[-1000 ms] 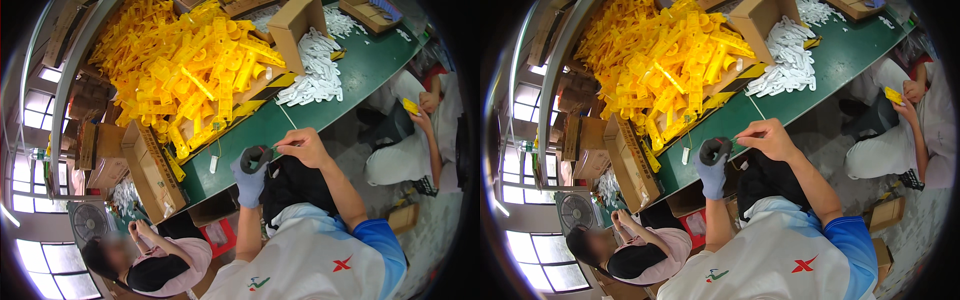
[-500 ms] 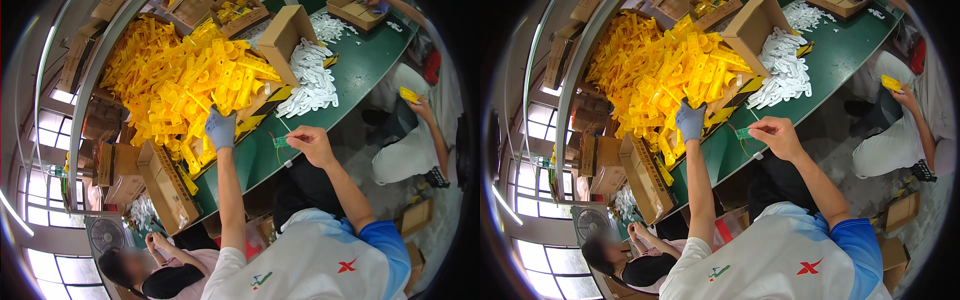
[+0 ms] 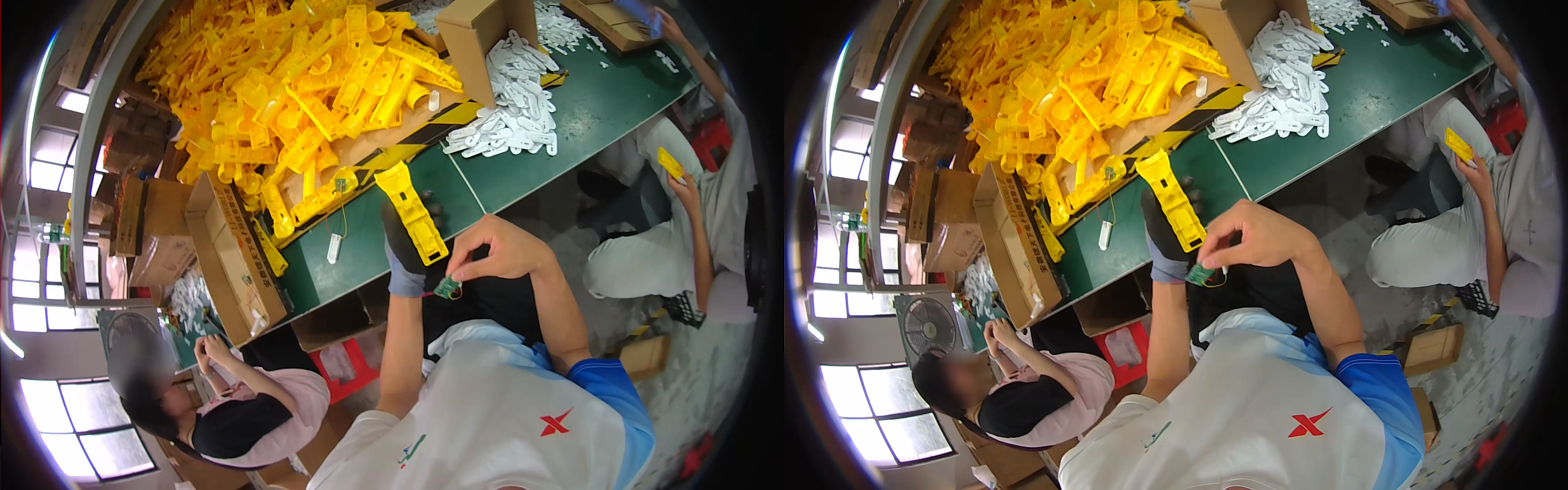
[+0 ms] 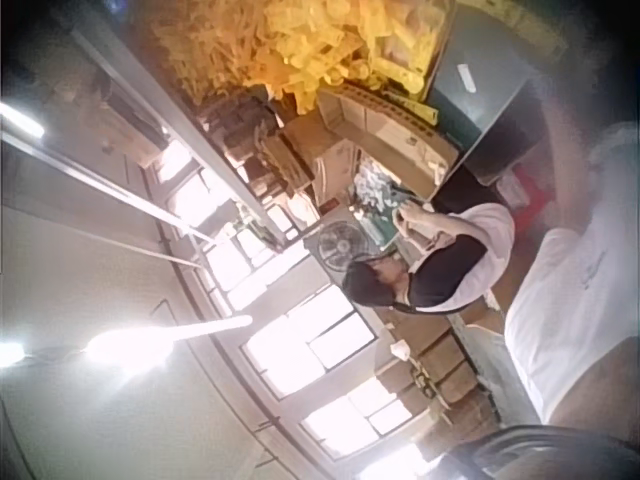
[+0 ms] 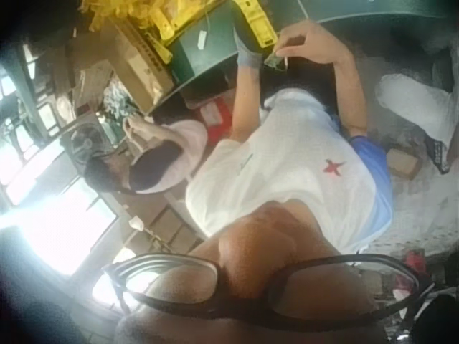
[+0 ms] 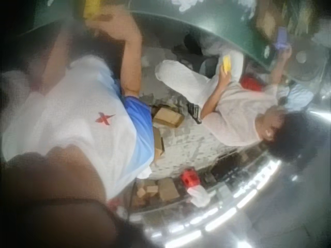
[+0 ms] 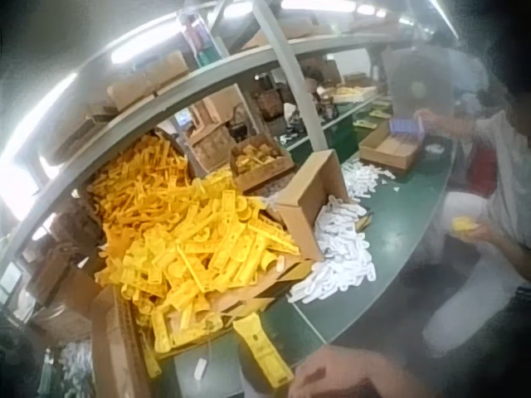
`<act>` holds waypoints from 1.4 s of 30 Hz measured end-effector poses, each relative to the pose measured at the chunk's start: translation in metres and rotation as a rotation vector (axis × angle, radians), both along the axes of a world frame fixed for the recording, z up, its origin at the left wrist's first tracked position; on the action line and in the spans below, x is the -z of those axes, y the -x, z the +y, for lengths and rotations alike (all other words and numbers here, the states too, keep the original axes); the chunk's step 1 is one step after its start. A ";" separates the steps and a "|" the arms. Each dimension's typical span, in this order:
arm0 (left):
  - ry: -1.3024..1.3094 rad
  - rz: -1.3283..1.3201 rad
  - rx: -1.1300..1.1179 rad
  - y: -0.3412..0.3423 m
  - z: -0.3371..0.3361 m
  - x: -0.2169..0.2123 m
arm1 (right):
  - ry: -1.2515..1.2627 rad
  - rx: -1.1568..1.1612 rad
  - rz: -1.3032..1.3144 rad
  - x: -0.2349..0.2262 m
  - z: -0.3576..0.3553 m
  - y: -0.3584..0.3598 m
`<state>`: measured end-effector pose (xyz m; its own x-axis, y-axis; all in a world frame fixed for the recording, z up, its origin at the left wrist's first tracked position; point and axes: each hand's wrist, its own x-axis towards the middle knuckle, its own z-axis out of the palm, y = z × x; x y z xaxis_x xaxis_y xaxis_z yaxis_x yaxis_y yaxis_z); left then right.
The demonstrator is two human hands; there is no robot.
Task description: The recorder is assembling small handheld electronics, placing green circuit boards and battery contacts into yellow plastic housings.
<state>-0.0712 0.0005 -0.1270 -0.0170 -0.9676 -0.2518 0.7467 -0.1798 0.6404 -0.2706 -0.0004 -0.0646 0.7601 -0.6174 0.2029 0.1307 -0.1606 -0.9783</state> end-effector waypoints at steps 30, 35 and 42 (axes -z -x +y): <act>0.039 -0.424 -0.013 0.001 0.000 0.020 | -0.247 0.645 -0.179 0.066 -0.053 -0.058; 0.056 -0.430 -0.044 0.006 0.002 0.013 | -0.228 0.635 -0.160 0.063 -0.051 -0.052; 0.033 -0.481 -0.075 0.009 0.001 0.011 | -0.224 0.638 -0.206 0.066 -0.051 -0.052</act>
<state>-0.0799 0.0015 -0.1384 0.1638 -0.9693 -0.1832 0.3752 -0.1105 0.9203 -0.2188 -0.0518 -0.1302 0.1954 -0.9734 0.1197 0.2641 -0.0654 -0.9623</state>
